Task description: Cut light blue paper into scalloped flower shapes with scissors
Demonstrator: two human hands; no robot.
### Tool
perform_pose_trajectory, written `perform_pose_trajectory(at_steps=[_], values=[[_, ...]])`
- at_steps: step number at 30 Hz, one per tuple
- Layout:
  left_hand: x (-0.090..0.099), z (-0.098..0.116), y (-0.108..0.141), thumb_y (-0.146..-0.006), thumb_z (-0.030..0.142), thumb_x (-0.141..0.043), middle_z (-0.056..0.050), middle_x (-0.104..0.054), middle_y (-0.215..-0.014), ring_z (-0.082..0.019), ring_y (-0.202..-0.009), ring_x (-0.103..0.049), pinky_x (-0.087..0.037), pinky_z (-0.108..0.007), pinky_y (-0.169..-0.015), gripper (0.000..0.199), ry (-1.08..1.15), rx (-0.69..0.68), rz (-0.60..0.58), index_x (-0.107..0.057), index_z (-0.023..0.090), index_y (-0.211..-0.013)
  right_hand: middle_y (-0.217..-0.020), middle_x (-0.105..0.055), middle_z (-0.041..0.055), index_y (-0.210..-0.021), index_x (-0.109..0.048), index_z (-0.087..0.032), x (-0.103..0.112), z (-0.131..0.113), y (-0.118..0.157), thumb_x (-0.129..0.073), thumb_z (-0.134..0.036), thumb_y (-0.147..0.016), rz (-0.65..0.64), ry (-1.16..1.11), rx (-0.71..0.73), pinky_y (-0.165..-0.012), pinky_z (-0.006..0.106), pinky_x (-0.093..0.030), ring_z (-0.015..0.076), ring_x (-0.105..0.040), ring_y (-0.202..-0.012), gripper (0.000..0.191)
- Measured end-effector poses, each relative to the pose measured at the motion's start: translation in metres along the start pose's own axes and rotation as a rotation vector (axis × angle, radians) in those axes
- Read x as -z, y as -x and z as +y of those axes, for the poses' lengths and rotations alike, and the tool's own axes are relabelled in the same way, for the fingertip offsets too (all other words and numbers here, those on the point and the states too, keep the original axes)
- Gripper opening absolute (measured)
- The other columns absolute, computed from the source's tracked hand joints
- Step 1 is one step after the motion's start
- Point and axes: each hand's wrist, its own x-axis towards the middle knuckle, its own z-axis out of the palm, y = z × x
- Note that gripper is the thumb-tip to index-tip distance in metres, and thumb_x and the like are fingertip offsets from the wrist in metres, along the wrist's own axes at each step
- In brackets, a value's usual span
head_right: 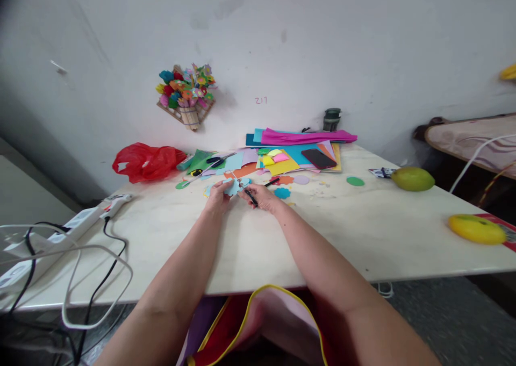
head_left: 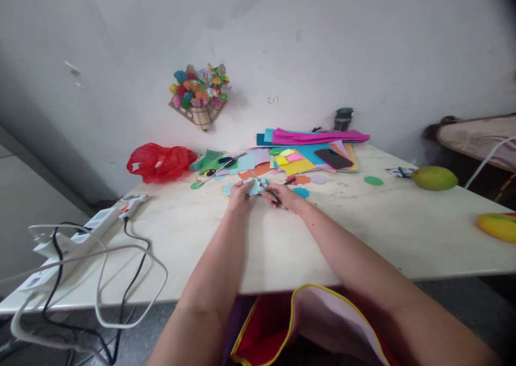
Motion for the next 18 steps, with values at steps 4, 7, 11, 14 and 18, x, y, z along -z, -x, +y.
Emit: perform_pose_trajectory(at_steps=[4,7,11,14,18], values=[[0.001,0.001,0.001,-0.048,0.024,-0.079,-0.005,-0.066,-0.063,-0.012,-0.055,-0.058,-0.042,-0.022,-0.052,0.023,0.021,0.019,-0.027,-0.064,0.013,-0.061,-0.05,-0.052,-0.0047,-0.073,-0.054,-0.016,0.003,0.002,0.0,-0.061,-0.026,-0.069,0.0,0.015,0.009,-0.031,0.017,-0.02,0.0059,-0.044,-0.037,0.014],[0.001,0.003,0.003,-0.048,0.025,-0.08,-0.003,-0.065,-0.061,-0.012,-0.053,-0.056,-0.043,-0.023,-0.053,0.024,0.007,0.026,-0.035,-0.064,0.013,-0.062,-0.051,-0.053,-0.0047,-0.075,-0.054,-0.016,0.006,0.005,-0.001,-0.065,-0.034,-0.068,-0.002,0.034,0.014,-0.03,0.017,-0.019,0.0056,-0.044,-0.037,0.022],[0.001,0.004,0.005,-0.048,0.03,-0.083,-0.004,-0.066,-0.064,-0.012,-0.056,-0.058,-0.047,-0.025,-0.059,0.032,-0.01,0.029,-0.08,-0.066,0.012,-0.068,-0.054,-0.054,-0.0042,-0.076,-0.055,-0.016,0.01,0.008,-0.002,-0.065,-0.041,-0.07,-0.004,0.059,0.041,-0.029,0.016,-0.021,0.0052,-0.045,-0.037,0.027],[0.001,0.004,0.005,-0.046,0.032,-0.085,-0.003,-0.066,-0.064,-0.012,-0.054,-0.057,-0.046,-0.025,-0.059,0.036,-0.026,0.026,-0.086,-0.065,0.012,-0.069,-0.054,-0.054,-0.0039,-0.075,-0.055,-0.016,0.013,0.01,-0.003,-0.064,-0.043,-0.072,-0.005,0.061,0.057,-0.028,0.016,-0.022,0.0049,-0.045,-0.037,0.028],[0.001,0.003,0.003,-0.047,0.035,-0.084,-0.002,-0.064,-0.06,-0.011,-0.051,-0.055,-0.043,-0.024,-0.054,0.036,-0.035,0.019,-0.083,-0.062,0.013,-0.064,-0.054,-0.055,-0.0037,-0.075,-0.055,-0.016,0.016,0.012,-0.004,-0.065,-0.043,-0.072,0.017,0.034,0.057,-0.028,0.016,-0.022,0.0048,-0.045,-0.037,0.029]])
